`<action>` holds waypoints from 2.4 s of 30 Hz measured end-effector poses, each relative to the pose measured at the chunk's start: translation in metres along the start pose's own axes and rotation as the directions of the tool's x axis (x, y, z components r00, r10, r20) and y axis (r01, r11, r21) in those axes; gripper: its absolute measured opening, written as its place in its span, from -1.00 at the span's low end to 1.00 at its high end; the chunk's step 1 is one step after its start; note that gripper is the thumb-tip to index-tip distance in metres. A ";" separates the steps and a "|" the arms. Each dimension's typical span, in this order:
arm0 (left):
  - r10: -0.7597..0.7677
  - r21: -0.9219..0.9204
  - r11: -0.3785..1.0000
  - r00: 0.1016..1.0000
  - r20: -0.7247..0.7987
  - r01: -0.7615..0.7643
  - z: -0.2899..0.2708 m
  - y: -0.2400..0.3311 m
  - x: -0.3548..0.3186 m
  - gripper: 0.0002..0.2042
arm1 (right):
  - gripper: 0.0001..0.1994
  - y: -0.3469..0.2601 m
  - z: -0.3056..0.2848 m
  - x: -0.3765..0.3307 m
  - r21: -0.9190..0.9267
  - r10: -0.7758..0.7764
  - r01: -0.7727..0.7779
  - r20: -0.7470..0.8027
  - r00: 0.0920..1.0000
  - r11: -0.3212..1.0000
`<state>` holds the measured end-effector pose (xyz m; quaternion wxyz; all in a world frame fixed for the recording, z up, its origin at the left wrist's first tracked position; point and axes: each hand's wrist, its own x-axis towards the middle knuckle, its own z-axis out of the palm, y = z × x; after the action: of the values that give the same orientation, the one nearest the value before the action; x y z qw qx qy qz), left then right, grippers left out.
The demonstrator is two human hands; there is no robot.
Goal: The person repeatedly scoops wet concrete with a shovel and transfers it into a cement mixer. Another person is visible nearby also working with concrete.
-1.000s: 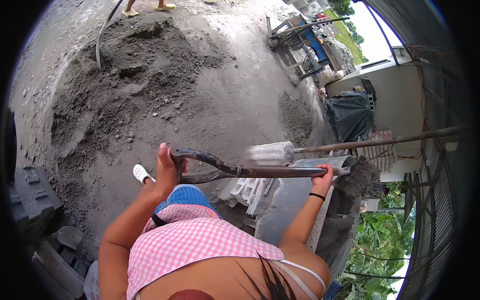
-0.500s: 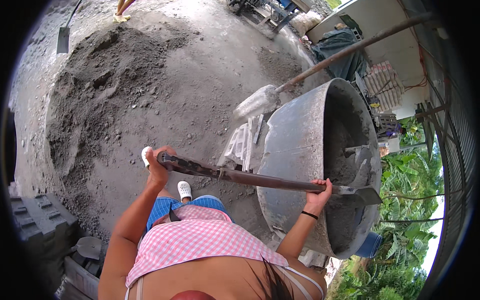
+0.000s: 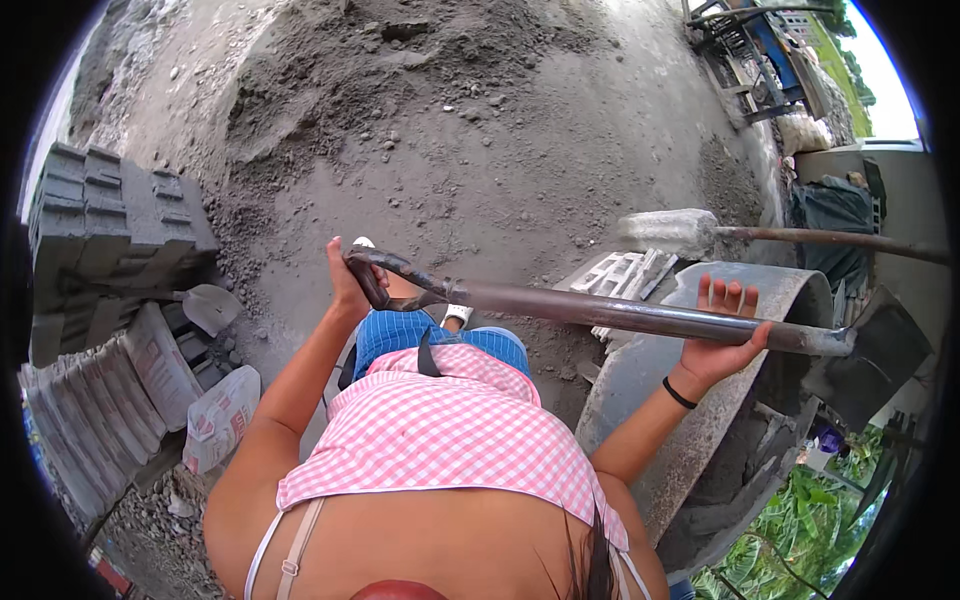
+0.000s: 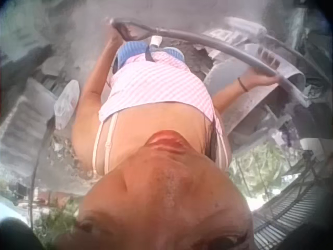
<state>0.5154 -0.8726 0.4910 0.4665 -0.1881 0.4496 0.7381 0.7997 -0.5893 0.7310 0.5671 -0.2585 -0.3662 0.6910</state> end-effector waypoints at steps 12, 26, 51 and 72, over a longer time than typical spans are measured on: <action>0.600 0.526 0.737 0.769 -0.221 -0.424 -0.227 0.230 -0.117 -0.42 | -0.70 0.363 0.166 -0.052 0.155 0.832 -0.835 -0.293 0.471 0.528; 0.304 0.308 0.943 0.691 -0.656 -0.122 -0.275 0.215 -0.129 -0.24 | -0.76 0.553 0.341 -0.011 -0.232 0.949 -0.971 -0.286 0.132 0.066; 0.401 0.887 0.429 0.843 -0.358 0.173 0.001 0.447 0.243 -0.32 | -0.47 0.595 0.465 0.078 -0.232 0.575 0.825 0.807 -0.132 0.515; 0.733 0.949 -0.022 0.640 0.229 -0.314 -0.002 0.482 0.246 -0.66 | -0.77 0.607 0.520 0.037 -0.540 0.607 0.782 0.746 0.273 0.312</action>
<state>-0.0203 -0.8240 0.5539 0.0653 0.1982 0.9023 0.3772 0.0288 -0.7178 0.5595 -0.0037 -0.0288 -0.9613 0.2740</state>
